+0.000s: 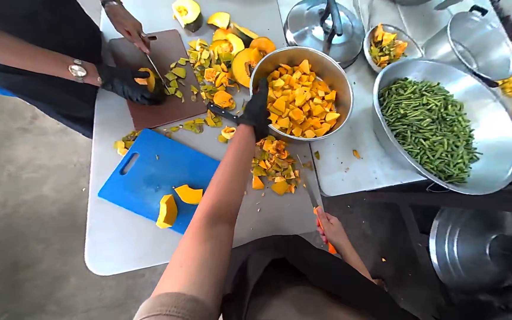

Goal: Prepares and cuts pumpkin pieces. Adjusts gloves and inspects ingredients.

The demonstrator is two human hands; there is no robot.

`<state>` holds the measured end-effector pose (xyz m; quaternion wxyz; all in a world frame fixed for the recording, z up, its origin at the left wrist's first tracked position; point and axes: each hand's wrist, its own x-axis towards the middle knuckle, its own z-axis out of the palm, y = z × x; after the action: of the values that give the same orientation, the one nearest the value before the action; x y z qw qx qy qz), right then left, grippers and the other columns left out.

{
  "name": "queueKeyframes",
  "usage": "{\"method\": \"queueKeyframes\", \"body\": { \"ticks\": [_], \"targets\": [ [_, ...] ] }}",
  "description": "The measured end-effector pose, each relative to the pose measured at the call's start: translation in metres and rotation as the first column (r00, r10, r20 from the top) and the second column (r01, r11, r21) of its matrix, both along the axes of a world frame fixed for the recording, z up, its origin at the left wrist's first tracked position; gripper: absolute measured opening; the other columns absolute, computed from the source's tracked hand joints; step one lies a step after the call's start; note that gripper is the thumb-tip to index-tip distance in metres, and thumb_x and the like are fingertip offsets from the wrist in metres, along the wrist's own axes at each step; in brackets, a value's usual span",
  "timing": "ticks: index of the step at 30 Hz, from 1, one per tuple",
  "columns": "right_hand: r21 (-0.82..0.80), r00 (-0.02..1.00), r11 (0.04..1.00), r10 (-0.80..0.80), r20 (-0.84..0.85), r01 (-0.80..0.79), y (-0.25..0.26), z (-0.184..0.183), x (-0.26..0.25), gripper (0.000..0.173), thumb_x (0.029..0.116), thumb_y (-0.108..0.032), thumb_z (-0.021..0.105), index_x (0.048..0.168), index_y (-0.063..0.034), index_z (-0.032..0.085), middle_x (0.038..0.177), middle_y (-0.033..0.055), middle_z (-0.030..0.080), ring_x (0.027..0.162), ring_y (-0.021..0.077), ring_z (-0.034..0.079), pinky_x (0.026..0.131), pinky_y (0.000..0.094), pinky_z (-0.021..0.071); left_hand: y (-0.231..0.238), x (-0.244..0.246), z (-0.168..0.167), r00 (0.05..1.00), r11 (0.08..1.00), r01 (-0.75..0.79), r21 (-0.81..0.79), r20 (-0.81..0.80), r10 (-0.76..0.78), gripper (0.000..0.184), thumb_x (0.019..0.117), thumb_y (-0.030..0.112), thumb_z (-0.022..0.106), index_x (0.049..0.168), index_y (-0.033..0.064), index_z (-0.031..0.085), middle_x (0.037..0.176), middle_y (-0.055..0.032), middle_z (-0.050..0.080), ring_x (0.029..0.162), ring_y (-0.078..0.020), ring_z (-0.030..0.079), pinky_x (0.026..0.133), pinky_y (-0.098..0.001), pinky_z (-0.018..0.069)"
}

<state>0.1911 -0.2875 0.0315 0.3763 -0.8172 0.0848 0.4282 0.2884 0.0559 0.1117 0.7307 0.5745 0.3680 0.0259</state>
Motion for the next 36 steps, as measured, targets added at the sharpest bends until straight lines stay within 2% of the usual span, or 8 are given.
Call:
{"method": "queueKeyframes", "body": {
  "ticks": [5, 9, 15, 19, 25, 29, 33, 36],
  "targets": [
    [0.007, 0.995, 0.997, 0.081, -0.057, -0.081, 0.007, -0.014, -0.004, 0.052, 0.1128, -0.04, 0.035, 0.095, 0.0016, 0.061, 0.061, 0.0003, 0.048, 0.047, 0.0083, 0.046, 0.047, 0.0251, 0.043, 0.017, -0.1, -0.021, 0.972, 0.954, -0.198, 0.224, 0.172, 0.161, 0.044, 0.1065, 0.036, 0.052, 0.135, 0.0031, 0.055, 0.126, -0.0105, 0.063, 0.11, -0.017, 0.063, 0.094, -0.0363, 0.0529],
    [-0.006, 0.944, 0.945, 0.328, -0.037, -0.328, 0.034, -0.025, 0.001, 0.051, 0.1116, -0.043, 0.038, 0.127, 0.0012, 0.058, 0.079, 0.0093, 0.057, 0.062, 0.0184, 0.054, 0.061, 0.0381, 0.0505, 0.028, -0.249, -0.052, 0.941, 0.79, -0.307, 0.53, 0.041, 0.337, 0.048, 0.1018, 0.04, 0.058, 0.134, 0.005, 0.057, 0.126, -0.0119, 0.064, 0.112, -0.0178, 0.061, 0.097, -0.0413, 0.0514],
    [0.022, 0.802, 0.801, 0.598, 0.02, -0.598, 0.099, -0.026, -0.003, 0.048, 0.1121, -0.038, 0.04, 0.134, 0.0019, 0.053, 0.081, 0.011, 0.059, 0.065, 0.0198, 0.059, 0.064, 0.0392, 0.0534, 0.013, -0.389, -0.093, 0.66, 0.653, -0.3, 0.696, -0.343, 0.669, 0.056, 0.1013, 0.037, 0.062, 0.138, -0.0042, 0.052, 0.134, -0.0295, 0.058, 0.125, -0.0427, 0.056, 0.105, -0.0596, 0.0451],
    [0.05, 0.641, 0.639, 0.762, 0.099, -0.767, 0.137, -0.023, -0.02, 0.044, 0.1121, -0.035, 0.04, 0.128, 0.003, 0.056, 0.08, 0.0092, 0.059, 0.064, 0.0178, 0.059, 0.063, 0.0373, 0.0533, 0.011, -0.4, -0.124, 0.625, 0.69, -0.366, 0.625, -0.384, 0.68, 0.076, 0.0949, 0.036, 0.071, 0.15, -0.006, 0.04, 0.149, -0.0317, 0.045, 0.138, -0.0445, 0.046, 0.114, -0.0579, 0.0383],
    [-0.031, 0.251, 0.255, 0.964, 0.089, -0.966, 0.164, -0.028, -0.054, 0.047, 0.11, -0.035, 0.046, 0.126, 0.0074, 0.06, 0.096, 0.0273, 0.068, 0.091, 0.0403, 0.068, 0.085, 0.0574, 0.0516, 0.022, -0.37, -0.141, 0.732, 0.776, -0.218, 0.591, -0.427, 0.531, 0.081, 0.0886, 0.035, 0.078, 0.151, -0.0005, 0.042, 0.146, -0.0299, 0.048, 0.131, -0.0452, 0.052, 0.106, -0.0615, 0.0449],
    [-0.172, 0.335, 0.342, 0.94, 0.069, -0.924, 0.179, -0.035, -0.062, 0.05, 0.1113, -0.036, 0.043, 0.131, 0.0078, 0.056, 0.102, 0.029, 0.068, 0.099, 0.0427, 0.068, 0.09, 0.0584, 0.0507, 0.028, -0.353, -0.14, 0.784, 0.821, -0.07, 0.567, -0.477, 0.397, 0.055, 0.0956, 0.023, 0.07, 0.143, -0.0004, 0.054, 0.138, -0.0291, 0.055, 0.128, -0.0454, 0.055, 0.104, -0.0629, 0.0454],
    [-0.212, 0.456, 0.473, 0.881, 0.125, -0.855, 0.194, -0.027, -0.049, 0.052, 0.1122, -0.036, 0.041, 0.132, 0.0105, 0.054, 0.107, 0.0306, 0.067, 0.101, 0.0421, 0.067, 0.093, 0.0559, 0.0502, 0.004, -0.339, -0.16, 0.845, 0.595, 0.101, 0.797, -0.384, 0.372, 0.048, 0.0918, 0.008, 0.07, 0.14, 0.011, 0.063, 0.146, -0.0225, 0.055, 0.126, -0.0506, 0.054, 0.095, -0.0646, 0.0484],
    [-0.204, 0.468, 0.49, 0.871, 0.148, -0.848, 0.192, -0.02, -0.042, 0.052, 0.1122, -0.037, 0.04, 0.131, 0.0092, 0.055, 0.1, 0.0276, 0.066, 0.093, 0.0389, 0.067, 0.088, 0.0545, 0.0515, -0.028, -0.335, -0.18, 0.864, 0.537, 0.184, 0.823, -0.396, 0.311, 0.053, 0.0987, 0.025, 0.064, 0.149, 0.0142, 0.054, 0.156, -0.0216, 0.045, 0.129, -0.049, 0.053, 0.096, -0.0601, 0.049]
  ]
}}
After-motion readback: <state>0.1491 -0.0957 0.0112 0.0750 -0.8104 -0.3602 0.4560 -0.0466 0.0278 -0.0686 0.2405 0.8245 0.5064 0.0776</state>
